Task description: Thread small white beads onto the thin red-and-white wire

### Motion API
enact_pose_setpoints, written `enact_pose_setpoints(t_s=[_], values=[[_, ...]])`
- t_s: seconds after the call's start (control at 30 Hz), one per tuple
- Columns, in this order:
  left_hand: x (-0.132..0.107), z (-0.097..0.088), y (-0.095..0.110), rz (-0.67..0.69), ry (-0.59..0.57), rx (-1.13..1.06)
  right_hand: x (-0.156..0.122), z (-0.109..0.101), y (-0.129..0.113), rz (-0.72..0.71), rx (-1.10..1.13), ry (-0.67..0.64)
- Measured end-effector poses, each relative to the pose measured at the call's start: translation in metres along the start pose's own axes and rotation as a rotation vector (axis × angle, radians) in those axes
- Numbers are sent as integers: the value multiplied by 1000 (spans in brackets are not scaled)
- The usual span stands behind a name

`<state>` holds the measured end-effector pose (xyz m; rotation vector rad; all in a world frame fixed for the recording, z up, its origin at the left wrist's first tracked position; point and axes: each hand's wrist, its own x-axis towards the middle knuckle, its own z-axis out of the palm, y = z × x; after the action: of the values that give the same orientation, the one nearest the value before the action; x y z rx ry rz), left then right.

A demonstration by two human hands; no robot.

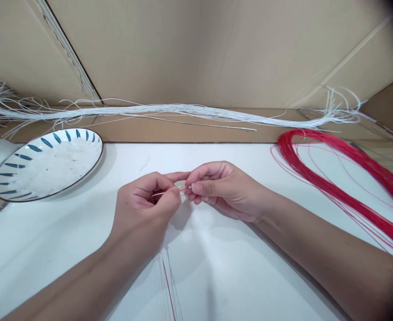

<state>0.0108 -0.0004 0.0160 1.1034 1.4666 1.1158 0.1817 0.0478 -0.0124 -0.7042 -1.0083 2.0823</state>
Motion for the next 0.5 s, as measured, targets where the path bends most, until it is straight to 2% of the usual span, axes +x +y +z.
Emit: enact_pose_setpoints(t_s=[0.23,0.5], values=[[0,1,0,1,4,-45,0,1,-1,-2,-15,3],[-6,2,-1,50,13,25,0,4,-1,-76,-35,13]])
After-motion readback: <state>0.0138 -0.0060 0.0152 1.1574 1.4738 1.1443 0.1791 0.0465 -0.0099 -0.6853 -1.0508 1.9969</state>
